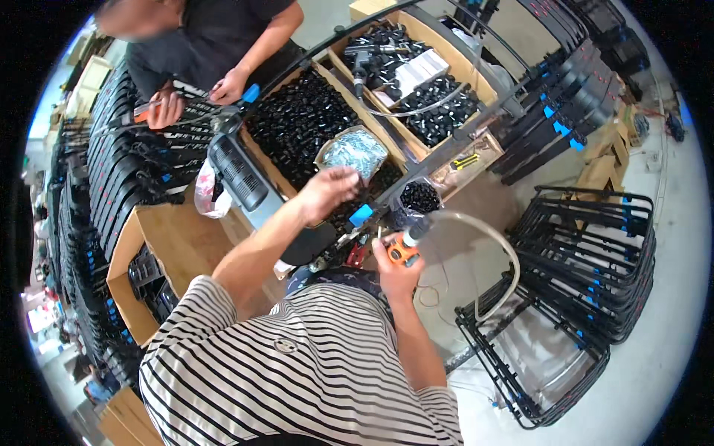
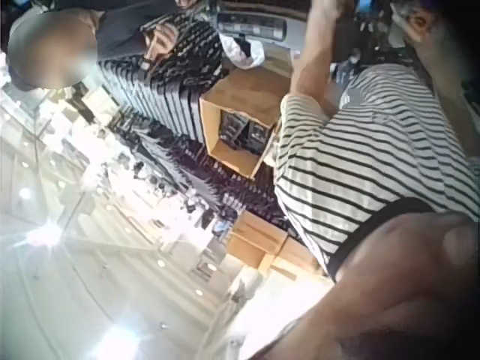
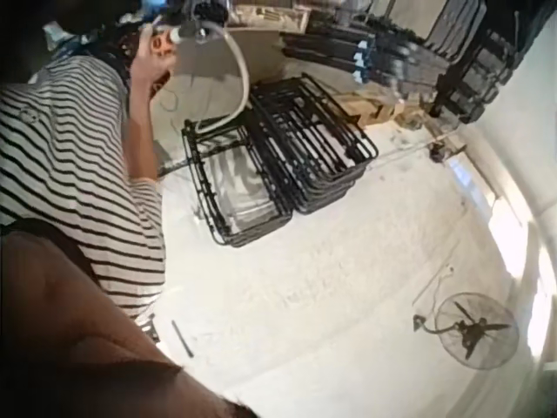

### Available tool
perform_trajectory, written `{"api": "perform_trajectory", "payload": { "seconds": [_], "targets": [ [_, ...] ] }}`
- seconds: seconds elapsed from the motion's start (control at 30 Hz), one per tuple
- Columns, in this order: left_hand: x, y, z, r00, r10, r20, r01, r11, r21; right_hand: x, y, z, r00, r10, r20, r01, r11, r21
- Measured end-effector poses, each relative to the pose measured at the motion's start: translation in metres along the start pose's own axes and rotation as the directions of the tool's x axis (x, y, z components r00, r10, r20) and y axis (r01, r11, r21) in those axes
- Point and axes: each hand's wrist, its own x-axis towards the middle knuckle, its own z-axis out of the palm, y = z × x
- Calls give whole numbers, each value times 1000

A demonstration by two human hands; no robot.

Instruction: Assembling plastic housing components using an electric screwdriver and screws at a manual workstation.

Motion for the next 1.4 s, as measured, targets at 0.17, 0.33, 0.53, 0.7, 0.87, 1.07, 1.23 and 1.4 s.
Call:
{"api": "perform_trajectory", "payload": {
  "seconds": [0.17,0.33,0.53,0.7,0.87,1.07,1.23,1.4],
  "targets": [
    [-82,-32,23,997,60,38,-36,888,-458,15,7,25,929,29,370,-35,999,9],
    [-128,-33,4,959,258,-121,-283,815,-506,8,-7,58,793,76,604,-47,997,-63],
    [-170,-39,-12,859,379,-344,-505,739,-446,-5,-18,88,610,152,777,-31,985,-168],
    [-190,-47,-13,774,403,-488,-591,736,-330,-12,-14,97,515,191,836,-1,975,-222],
    [-199,-42,-10,822,357,-444,-506,816,-281,-18,-19,99,545,161,823,19,979,-204],
    [-187,-49,-9,856,284,-433,-441,838,-323,-16,-15,93,640,80,764,35,991,-133],
    [-186,-51,-41,710,338,-617,-405,914,35,-1,10,80,682,-7,731,174,973,-154],
    [-197,-60,-123,541,370,-755,-131,924,358,8,6,64,839,56,542,-2,995,-100]
  ]
}}
